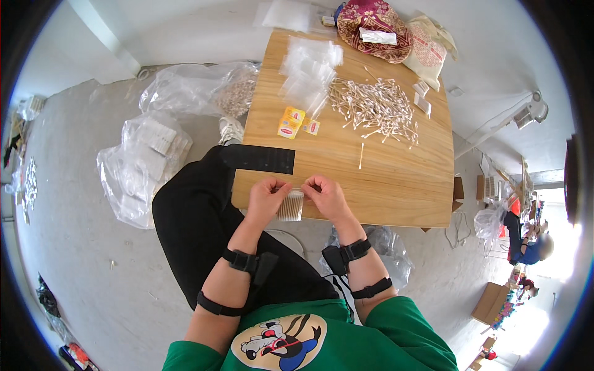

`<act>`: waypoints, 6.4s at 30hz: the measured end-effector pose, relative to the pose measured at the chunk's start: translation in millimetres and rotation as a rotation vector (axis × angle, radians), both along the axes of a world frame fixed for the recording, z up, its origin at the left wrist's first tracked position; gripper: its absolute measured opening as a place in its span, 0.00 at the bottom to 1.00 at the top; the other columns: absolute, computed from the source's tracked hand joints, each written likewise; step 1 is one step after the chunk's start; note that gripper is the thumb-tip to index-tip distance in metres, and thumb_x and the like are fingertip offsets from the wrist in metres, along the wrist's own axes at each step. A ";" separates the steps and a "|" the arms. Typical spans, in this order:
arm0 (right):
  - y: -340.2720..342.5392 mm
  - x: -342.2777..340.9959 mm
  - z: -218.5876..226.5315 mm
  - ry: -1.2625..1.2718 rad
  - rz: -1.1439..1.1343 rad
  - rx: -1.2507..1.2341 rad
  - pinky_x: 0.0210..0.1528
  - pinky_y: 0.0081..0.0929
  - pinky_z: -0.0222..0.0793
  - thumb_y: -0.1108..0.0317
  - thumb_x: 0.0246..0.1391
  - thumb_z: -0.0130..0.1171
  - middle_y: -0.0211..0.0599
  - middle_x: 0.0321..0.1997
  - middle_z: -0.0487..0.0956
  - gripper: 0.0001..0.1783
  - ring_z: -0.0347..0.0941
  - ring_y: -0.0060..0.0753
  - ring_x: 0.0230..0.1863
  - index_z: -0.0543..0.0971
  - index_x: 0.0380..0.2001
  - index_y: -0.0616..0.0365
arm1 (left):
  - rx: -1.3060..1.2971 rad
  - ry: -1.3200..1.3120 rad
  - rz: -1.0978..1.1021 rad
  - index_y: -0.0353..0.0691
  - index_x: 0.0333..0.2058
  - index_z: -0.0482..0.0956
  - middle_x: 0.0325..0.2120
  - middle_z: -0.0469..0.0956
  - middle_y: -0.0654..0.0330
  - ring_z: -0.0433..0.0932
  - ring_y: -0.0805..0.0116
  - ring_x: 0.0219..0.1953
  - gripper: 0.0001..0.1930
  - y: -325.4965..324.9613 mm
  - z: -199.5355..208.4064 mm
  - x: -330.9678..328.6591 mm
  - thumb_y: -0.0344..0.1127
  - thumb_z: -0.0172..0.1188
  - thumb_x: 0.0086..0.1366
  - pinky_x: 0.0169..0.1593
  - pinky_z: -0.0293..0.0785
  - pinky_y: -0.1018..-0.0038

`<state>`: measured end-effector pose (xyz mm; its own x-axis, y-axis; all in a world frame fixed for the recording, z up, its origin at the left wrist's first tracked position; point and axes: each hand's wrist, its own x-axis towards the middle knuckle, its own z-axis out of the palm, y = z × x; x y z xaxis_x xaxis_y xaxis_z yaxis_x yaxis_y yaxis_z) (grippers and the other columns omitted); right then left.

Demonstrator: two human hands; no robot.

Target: The recorder is packaging cotton swabs into a small plastic bag.

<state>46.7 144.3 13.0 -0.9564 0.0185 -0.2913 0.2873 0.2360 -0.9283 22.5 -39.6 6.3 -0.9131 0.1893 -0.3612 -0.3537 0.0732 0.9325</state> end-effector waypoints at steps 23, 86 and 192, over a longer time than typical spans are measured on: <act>-13.9 -0.6 17.8 0.182 -0.196 -0.026 0.31 0.20 0.74 0.75 0.59 0.61 0.32 0.28 0.81 0.03 0.78 0.20 0.28 0.78 0.34 0.63 | 0.233 0.083 0.155 0.34 0.35 0.79 0.30 0.78 0.66 0.74 0.80 0.33 0.04 -1.1 18.8 -6.4 0.26 0.65 0.63 0.38 0.72 0.82; -17.4 -0.9 21.0 0.331 -0.121 0.072 0.35 0.22 0.74 0.77 0.57 0.62 0.35 0.35 0.83 0.04 0.78 0.24 0.32 0.77 0.34 0.61 | 0.139 0.163 -0.102 0.34 0.47 0.81 0.42 0.83 0.63 0.78 0.79 0.43 0.11 -1.9 11.9 -6.3 0.24 0.60 0.66 0.48 0.74 0.81; -24.0 18.4 96.4 0.501 -0.022 0.318 0.39 0.22 0.71 0.71 0.52 0.68 0.36 0.33 0.77 0.16 0.73 0.28 0.31 0.74 0.42 0.64 | 0.536 -0.105 -0.097 0.38 0.41 0.78 0.33 0.79 0.68 0.75 0.82 0.36 0.12 -16.2 46.7 15.5 0.34 0.69 0.63 0.40 0.72 0.82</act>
<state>65.1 120.2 109.4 -0.9744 0.0522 0.2185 -0.1595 0.5241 -0.8366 38.0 -55.8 52.9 -0.8465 0.4532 -0.2793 -0.4622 -0.3653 0.8080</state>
